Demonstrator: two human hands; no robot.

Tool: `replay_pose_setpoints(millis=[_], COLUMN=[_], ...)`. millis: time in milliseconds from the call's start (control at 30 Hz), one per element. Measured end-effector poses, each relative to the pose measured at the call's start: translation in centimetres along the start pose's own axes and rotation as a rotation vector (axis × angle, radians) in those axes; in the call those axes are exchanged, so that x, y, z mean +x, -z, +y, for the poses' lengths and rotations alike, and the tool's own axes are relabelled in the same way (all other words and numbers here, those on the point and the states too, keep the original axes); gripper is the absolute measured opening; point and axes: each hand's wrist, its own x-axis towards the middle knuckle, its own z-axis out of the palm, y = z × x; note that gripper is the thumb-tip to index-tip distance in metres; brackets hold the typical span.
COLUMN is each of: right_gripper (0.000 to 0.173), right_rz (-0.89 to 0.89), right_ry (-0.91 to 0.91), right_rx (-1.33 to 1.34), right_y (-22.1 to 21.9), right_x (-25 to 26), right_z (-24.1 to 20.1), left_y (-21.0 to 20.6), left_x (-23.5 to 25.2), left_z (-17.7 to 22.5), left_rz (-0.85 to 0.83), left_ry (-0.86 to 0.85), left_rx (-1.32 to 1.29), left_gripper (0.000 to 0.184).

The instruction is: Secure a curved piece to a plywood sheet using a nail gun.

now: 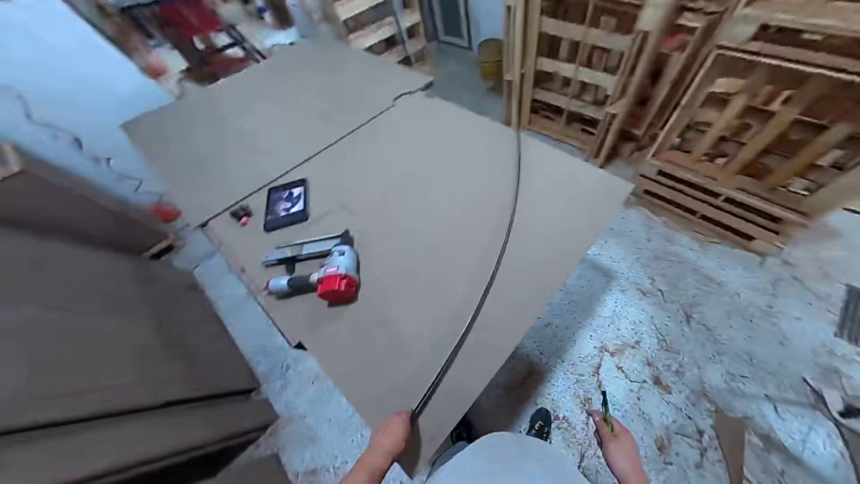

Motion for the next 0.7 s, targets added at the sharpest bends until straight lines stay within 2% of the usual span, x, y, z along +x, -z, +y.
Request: replay_pose_setpoints(millis=[100,233,333,433,533,600,700], right_gripper=[0.040,0.040,0.040,0.042,0.058,0.074,0.090], right_rz=[-0.078,-0.115,-0.127,-0.148,-0.166,-0.165,-0.105], right_ry=[0.073,0.129,0.191,0.286,0.312,0.247,0.172], right_rx=[-0.166,-0.463,-0.527,-0.492,-0.467,-0.502,-0.626], right_y=[0.9,1.2,-0.6,-4.4,-9.3,-12.1,-14.9], right_x=[4.1,8.5,12.7,17.6,21.9,23.9,25.6], right_z=[-2.7,-10.4,-16.5,-22.1,-27.3,-30.2,-32.3], left_y=[-0.3,0.0,0.2,0.5,1.5,2.8,5.1], left_x=[-1.3,-2.2,-1.9,-1.2,0.1,1.1,2.7], left_z=[-0.2,0.4,1.2,1.3,1.0,0.6,-0.3], left_rz=[0.036,0.041,0.041,0.034,0.021,-0.001,-0.014], left_ry=[0.050,0.103,0.104,0.046,-0.014,-0.049,-0.102], left_rx=[-0.042,-0.090,-0.105,-0.110,-0.099,-0.071,-0.039], left_gripper=[0.039,0.037,0.035,0.035,0.033,0.033,0.032])
